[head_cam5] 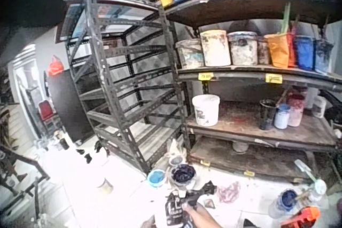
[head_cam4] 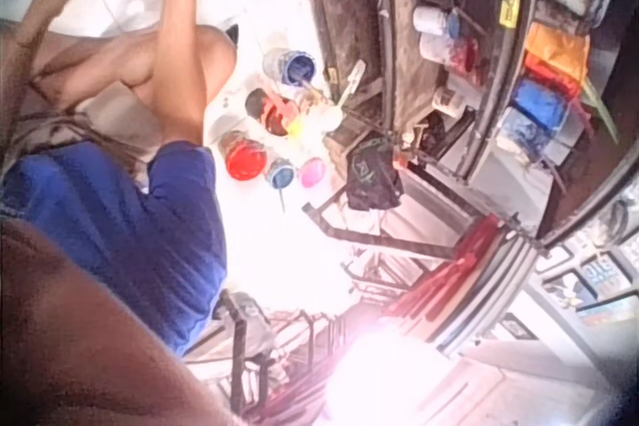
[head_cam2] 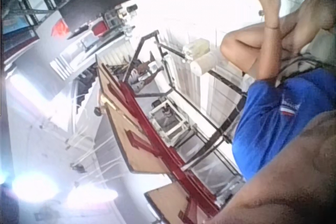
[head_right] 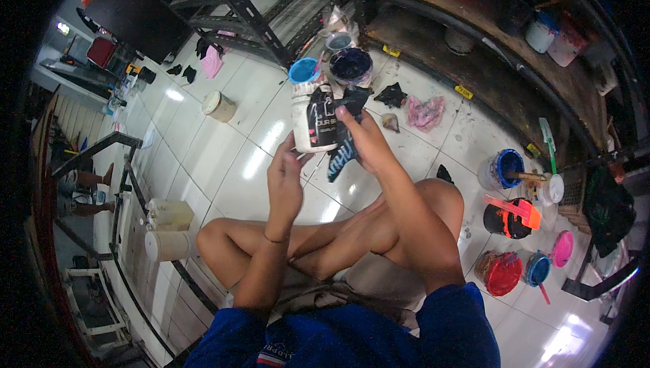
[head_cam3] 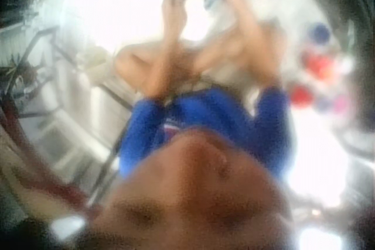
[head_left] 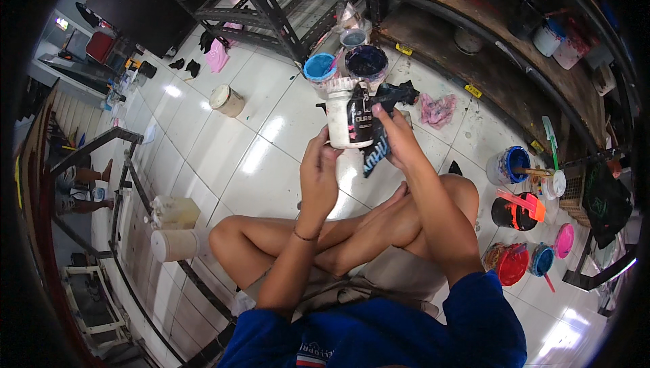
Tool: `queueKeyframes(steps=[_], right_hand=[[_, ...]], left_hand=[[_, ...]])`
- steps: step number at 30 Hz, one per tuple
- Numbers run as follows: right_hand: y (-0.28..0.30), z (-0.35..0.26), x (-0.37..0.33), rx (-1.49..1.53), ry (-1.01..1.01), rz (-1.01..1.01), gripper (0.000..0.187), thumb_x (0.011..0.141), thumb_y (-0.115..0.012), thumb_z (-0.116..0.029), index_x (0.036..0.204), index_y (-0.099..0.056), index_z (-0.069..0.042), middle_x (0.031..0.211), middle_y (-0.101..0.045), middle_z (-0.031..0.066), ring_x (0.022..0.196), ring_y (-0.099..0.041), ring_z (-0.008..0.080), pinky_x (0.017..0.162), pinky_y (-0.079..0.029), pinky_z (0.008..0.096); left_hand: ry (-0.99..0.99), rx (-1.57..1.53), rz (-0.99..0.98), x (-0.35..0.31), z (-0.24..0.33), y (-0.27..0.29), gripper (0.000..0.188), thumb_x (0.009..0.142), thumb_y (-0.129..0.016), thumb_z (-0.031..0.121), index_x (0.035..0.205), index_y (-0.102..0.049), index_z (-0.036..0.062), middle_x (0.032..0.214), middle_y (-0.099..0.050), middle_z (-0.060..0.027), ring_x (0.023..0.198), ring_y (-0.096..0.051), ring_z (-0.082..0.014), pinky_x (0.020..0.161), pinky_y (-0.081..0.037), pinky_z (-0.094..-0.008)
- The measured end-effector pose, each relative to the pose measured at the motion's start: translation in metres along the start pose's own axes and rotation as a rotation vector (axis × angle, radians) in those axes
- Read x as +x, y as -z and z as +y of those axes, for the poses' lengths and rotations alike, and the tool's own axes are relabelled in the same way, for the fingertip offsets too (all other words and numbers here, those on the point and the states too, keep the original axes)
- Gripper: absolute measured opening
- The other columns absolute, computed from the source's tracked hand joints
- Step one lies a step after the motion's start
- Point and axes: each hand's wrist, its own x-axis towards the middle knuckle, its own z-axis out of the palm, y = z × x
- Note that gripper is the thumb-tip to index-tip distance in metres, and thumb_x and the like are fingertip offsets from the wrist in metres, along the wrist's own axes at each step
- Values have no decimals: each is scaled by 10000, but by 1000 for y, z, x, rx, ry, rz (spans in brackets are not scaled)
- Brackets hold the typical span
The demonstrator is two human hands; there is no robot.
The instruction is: The person wipes various plastic containers and jars with a cloth, cleaning off paint residue and other marks. The person handles each container individually, wiping the sides and bottoms before placing them back or setting them aside.
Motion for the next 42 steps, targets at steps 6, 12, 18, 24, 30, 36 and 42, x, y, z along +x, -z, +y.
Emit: queueKeyframes(steps=[6, 12, 18, 24, 30, 36, 42], right_hand=[[4, 4, 4, -4, 14, -8, 485, 927, -619, -381, 1181, -512, 18, 1042, -626, 72, 890, -615, 137, 803, -507, 281], [-11, 8, 2, -297, 338, 168, 416, 973, -541, -366, 1160, -551, 6, 1031, -627, 66, 909, -588, 124, 832, -467, 264], [-4, 7, 3, -47, 488, 141, 418, 1001, -370, -258, 1310, -447, 13, 1218, -528, 115, 1136, -482, 181, 1017, -338, 299], [-22, -9, -22, -794, 687, -220, 455, 904, -594, -167, 1315, -497, 4, 1256, -481, 178, 1185, -481, 292, 1030, -345, 335], [-30, 17, -9, -583, 593, -171, 527, 859, -666, -178, 1291, -460, 42, 1186, -501, 180, 1115, -508, 287, 972, -395, 336], [-36, 18, -21, -665, 599, 25, 291, 907, -608, -159, 1064, -469, 43, 938, -582, 226, 835, -598, 330, 745, -465, 406], [-35, 17, -11, -502, 495, 105, 208, 960, -529, -177, 1022, -482, 16, 821, -617, 186, 758, -622, 250, 675, -474, 371]], left_hand=[[268, -528, -353, 16, -7, 14, 705, 917, -581, 462, 1366, -374, -40, 1338, -499, -141, 1229, -503, -229, 1058, -376, -430], [284, -786, -271, 9, -18, -1, 702, 890, -648, 415, 1352, -385, -43, 1343, -506, -129, 1265, -466, -214, 1111, -311, -396], [237, -752, -130, 11, -26, -2, 628, 917, -606, 373, 1367, -387, -6, 1377, -481, -113, 1275, -457, -242, 1093, -325, -417], [47, -459, 104, 16, -18, -5, 476, 924, -570, 228, 1310, -435, -15, 1232, -555, -117, 1166, -522, -196, 986, -413, -319], [-27, -240, 111, 16, -8, -1, 486, 908, -628, 221, 1277, -429, -26, 1122, -579, -80, 1003, -543, -127, 891, -438, -275], [-34, -258, 28, 20, -10, 4, 564, 890, -639, 275, 1303, -412, -36, 1140, -573, -85, 1019, -545, -142, 902, -430, -286], [-21, -328, -38, 14, -22, -2, 644, 907, -597, 348, 1358, -360, -45, 1291, -512, -126, 1167, -521, -200, 996, -404, -335]])
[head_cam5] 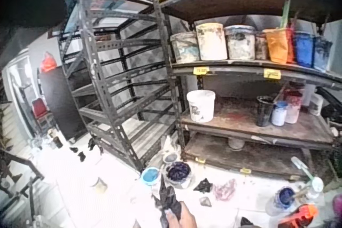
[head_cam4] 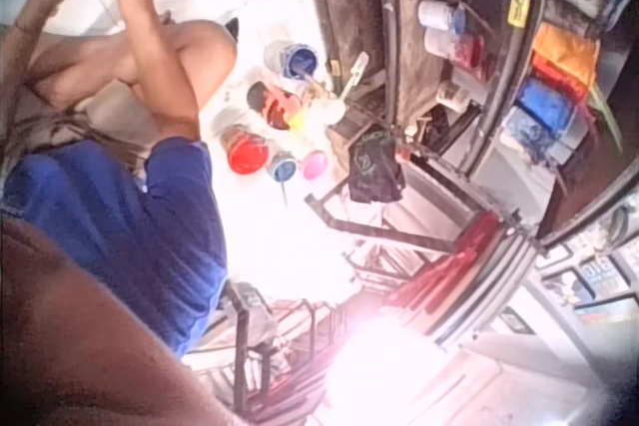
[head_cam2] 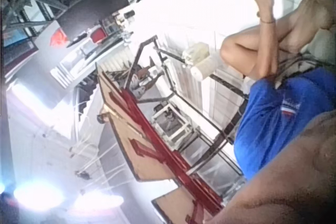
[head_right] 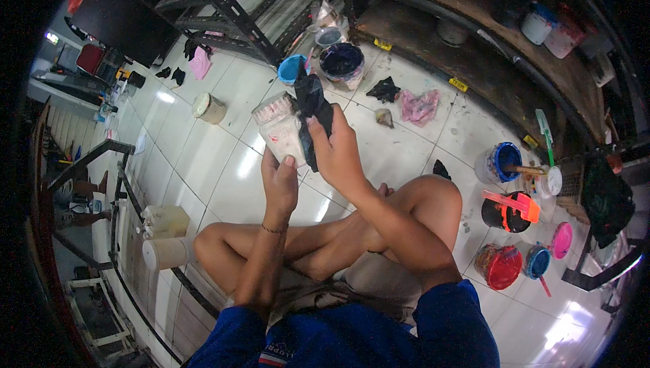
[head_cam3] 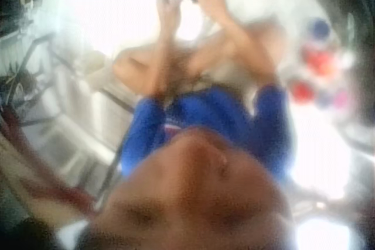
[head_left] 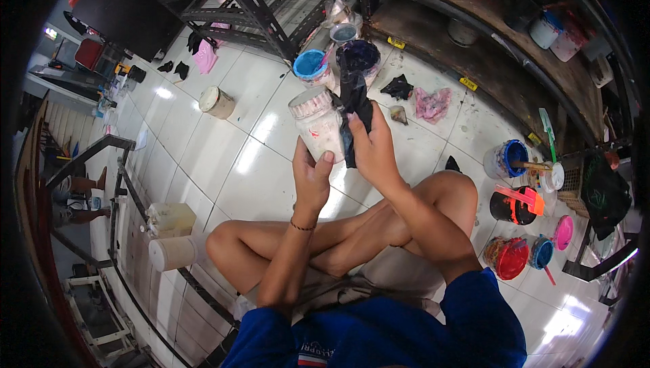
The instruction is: The person wipes various plastic containers and jars with a cloth, cleaning off paint residue and other marks. The person handles each container individually, wiping the sides and bottoms before placing them back or setting them aside.
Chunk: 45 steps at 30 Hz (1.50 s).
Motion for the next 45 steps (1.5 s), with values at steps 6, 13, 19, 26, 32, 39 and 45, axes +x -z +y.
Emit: queueKeyframes(steps=[6, 13, 19, 26, 32, 39, 45], right_hand=[[-2, 1, -15, -105, 181, -7, 287, 932, -552, -195, 1073, -449, 33, 881, -600, 206, 782, -608, 343, 707, -470, 407], [-4, 6, -16, -99, 272, -23, 325, 933, -562, -219, 1100, -460, 40, 883, -600, 226, 799, -609, 372, 714, -474, 397], [2, 2, 5, 345, -267, -27, 318, 996, -502, -205, 1215, -487, 24, 1024, -607, 66, 913, -540, 96, 834, -447, 247], [0, 2, -18, -275, 465, 46, 352, 804, -679, -121, 1038, -483, 55, 874, -552, 219, 753, -571, 417, 669, -484, 427], [2, -11, -14, -244, 338, -39, 278, 863, -637, -138, 1022, -483, 30, 840, -570, 180, 720, -568, 288, 648, -464, 370], [5, 2, -20, -206, 295, -116, 326, 859, -653, -168, 1043, -478, 37, 899, -587, 236, 796, -599, 413, 694, -474, 426], [16, 17, -9, 76, 37, -83, 313, 915, -602, -202, 1117, -503, 16, 935, -595, 115, 815, -589, 209, 717, -477, 335]], left_hand=[[14, -78, 41, -3, -5, -4, 645, 923, -564, 386, 1367, -354, -31, 1304, -506, -126, 1184, -517, -208, 1008, -402, -346], [11, -68, 14, -3, 7, -3, 650, 908, -557, 394, 1354, -359, -35, 1268, -522, -127, 1135, -543, -219, 982, -425, -351], [43, -200, -24, -10, 3, -13, 755, 852, -632, 470, 1351, -367, -31, 1256, -541, -123, 1175, -525, -219, 1002, -421, -363], [117, -305, 46, -5, -1, -9, 559, 956, -494, 377, 1342, -390, -13, 1272, -531, -115, 1160, -526, -208, 1009, -411, -351], [65, -172, -9, -6, 1, 0, 503, 957, -486, 226, 1371, -346, -21, 1300, -502, -117, 1169, -511, -200, 1011, -394, -329], [145, -406, 129, -4, -7, -3, 496, 966, -442, 259, 1367, -364, -21, 1288, -520, -135, 1205, -501, -221, 1045, -377, -356], [45, -553, 130, 9, 11, 7, 522, 967, -393, 452, 1328, -439, 77, 1245, -563, -109, 1146, -530, -246, 1020, -387, -380]])
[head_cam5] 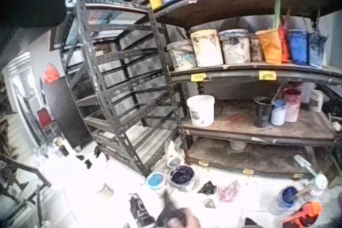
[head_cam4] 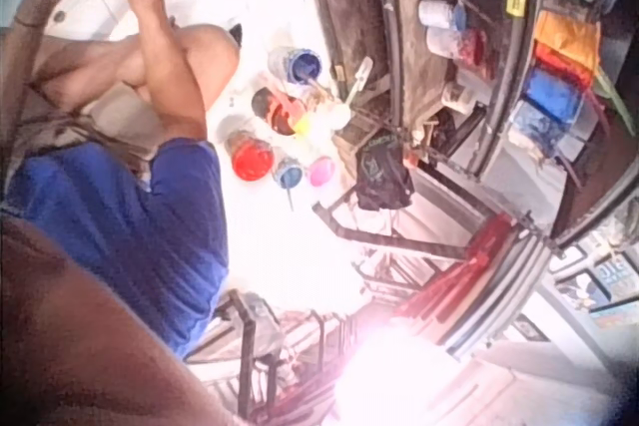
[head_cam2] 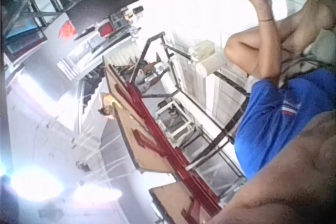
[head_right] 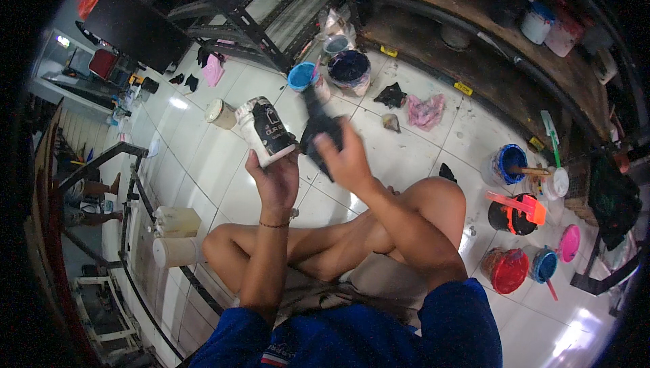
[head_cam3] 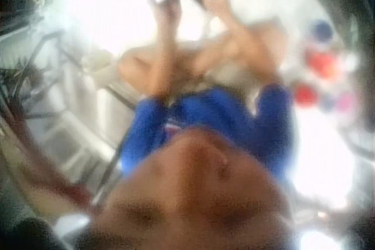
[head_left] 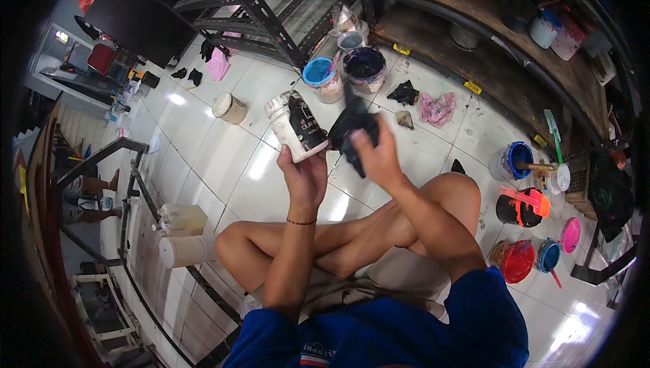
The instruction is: The person wipes various plastic containers and jars with a cloth, cleaning off paint residue and other marks. The person handles each container individually, wiping the sides and bottoms before placing them back or setting them aside.
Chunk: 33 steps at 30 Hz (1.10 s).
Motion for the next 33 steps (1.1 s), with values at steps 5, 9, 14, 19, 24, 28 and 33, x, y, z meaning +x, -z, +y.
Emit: queueKeyframes(steps=[5, 9, 14, 19, 24, 28, 33], right_hand=[[-8, -10, 8, 234, 11, 44, 389, 966, -498, -227, 1255, -406, 15, 1054, -583, 115, 932, -575, 194, 849, -454, 303], [-10, -13, -1, -116, 106, -22, 385, 957, -530, -198, 1230, -372, 22, 1066, -550, 169, 991, -533, 202, 894, -427, 338], [-1, -6, 11, 140, -13, 1, 302, 985, -493, -185, 1209, -383, -15, 1047, -535, 107, 970, -493, 146, 881, -420, 299], [-7, -17, -1, -304, 201, 35, 309, 884, -595, -150, 1116, -489, 24, 976, -569, 226, 814, -610, 387, 744, -492, 403], [-8, -37, 14, -473, 332, 10, 264, 858, -645, -132, 1044, -524, 9, 924, -577, 196, 758, -594, 355, 689, -478, 378], [-16, -27, 10, -443, 360, 41, 281, 863, -642, -146, 1059, -505, 1, 951, -575, 218, 838, -599, 387, 709, -471, 400], [-12, -19, 13, -154, -110, 23, 271, 928, -583, -194, 1099, -492, -5, 913, -618, 199, 810, -629, 301, 716, -480, 374]], left_hand=[[-1, 310, -8, 0, -1, 13, 538, 971, -422, 402, 1365, -386, 37, 1309, -516, -121, 1203, -503, -227, 1017, -398, -370], [110, 387, -86, -10, 1, 3, 524, 978, -447, 304, 1381, -333, -10, 1347, -475, -121, 1252, -452, -212, 1077, -310, -368], [222, 246, -219, -13, -4, -7, 687, 919, -563, 436, 1400, -332, 4, 1391, -450, -113, 1311, -402, -220, 1128, -261, -398], [272, 95, -172, -18, -15, 2, 673, 902, -601, 392, 1397, -339, 18, 1364, -467, -92, 1248, -461, -210, 1094, -321, -364], [-42, 923, -192, -18, -13, -11, 494, 892, -531, 124, 1332, -358, -20, 1211, -500, -106, 1088, -500, -169, 918, -429, -288], [-15, 856, -56, -14, -13, -9, 381, 881, -526, 61, 1235, -416, -30, 1082, -531, -119, 982, -522, -178, 842, -458, -299], [-42, 862, -111, -19, -15, -2, 417, 904, -576, 93, 1258, -393, -33, 1116, -518, -118, 991, -515, -167, 859, -449, -286]])
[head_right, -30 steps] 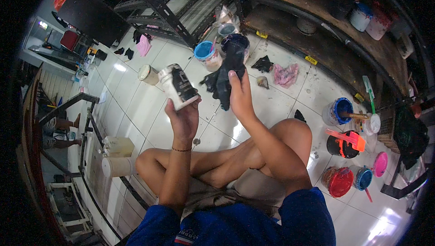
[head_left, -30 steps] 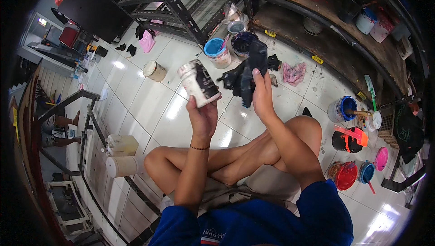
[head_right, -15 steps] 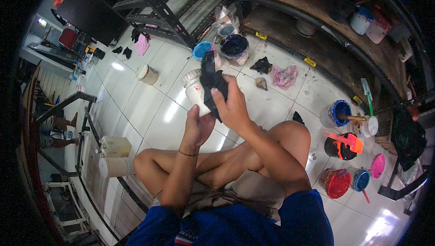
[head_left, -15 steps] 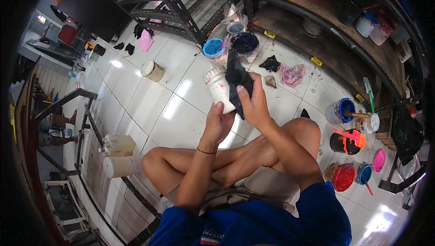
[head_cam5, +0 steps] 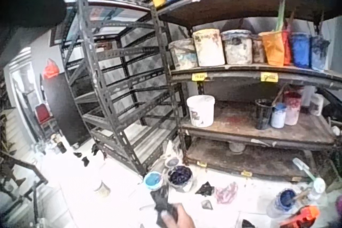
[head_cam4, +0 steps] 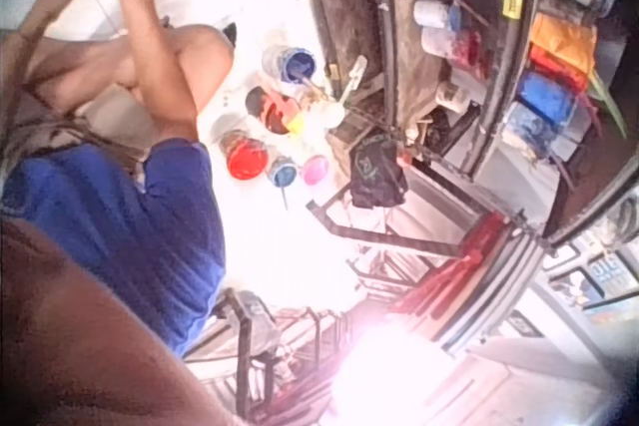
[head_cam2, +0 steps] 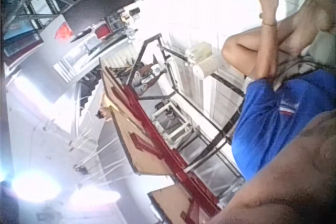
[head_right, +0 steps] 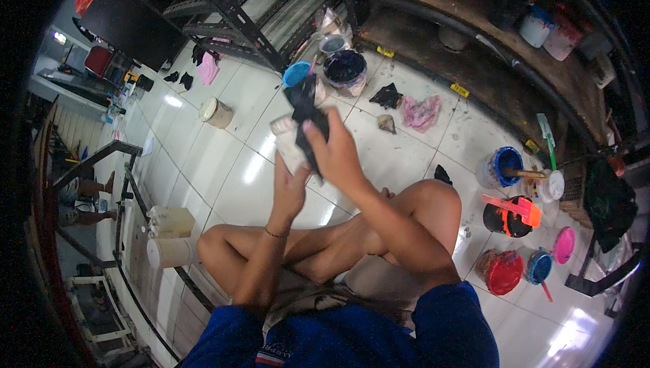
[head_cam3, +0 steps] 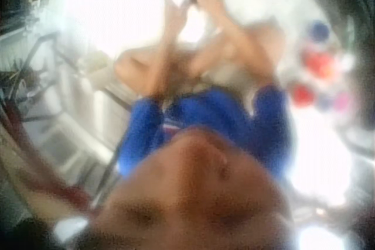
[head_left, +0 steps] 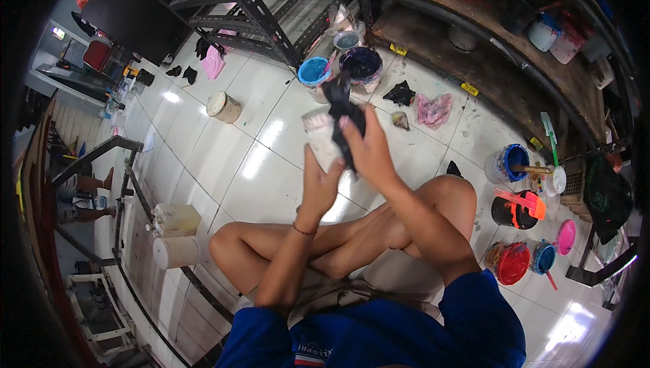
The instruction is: The person wipes various plastic containers and jars with a cloth, cleaning off paint residue and other marks. The person handles each container individually, wiping the sides and bottoms before placing them back or setting them aside.
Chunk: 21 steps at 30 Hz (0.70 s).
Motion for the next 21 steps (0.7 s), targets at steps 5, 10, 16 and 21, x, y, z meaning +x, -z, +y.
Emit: queueKeyframes(steps=[5, 10, 16, 21], right_hand=[[-7, 9, -12, -109, 217, 52, 306, 925, -586, -226, 1098, -495, 9, 922, -605, 218, 835, -625, 333, 746, -480, 380], [-2, 10, 14, 279, -29, 43, 305, 958, -567, -265, 1101, -500, -4, 958, -590, 97, 879, -533, 129, 797, -442, 278], [11, 30, 21, 844, -277, 134, 352, 957, -581, -253, 1251, -526, -68, 1029, -607, 19, 866, -578, 74, 730, -474, 220], [15, 20, 10, 508, -36, 203, 282, 969, -546, -212, 1175, -521, -22, 1030, -612, 63, 900, -594, 143, 783, -467, 271]], left_hand=[[-52, 37, -2, 2, -5, 5, 435, 925, -550, 114, 1300, -374, -16, 1159, -512, -106, 1049, -510, -155, 875, -447, -286], [17, -139, -33, -3, 7, -7, 545, 927, -561, 156, 1378, -308, -17, 1245, -493, -114, 1092, -497, -157, 921, -430, -290], [185, -383, -201, 5, -6, -3, 615, 959, -536, 260, 1428, -253, -21, 1327, -452, -122, 1218, -441, -183, 1012, -380, -322], [278, -659, -253, 1, -1, -14, 662, 957, -529, 366, 1445, -262, 7, 1411, -413, -129, 1304, -404, -227, 1096, -303, -377]])
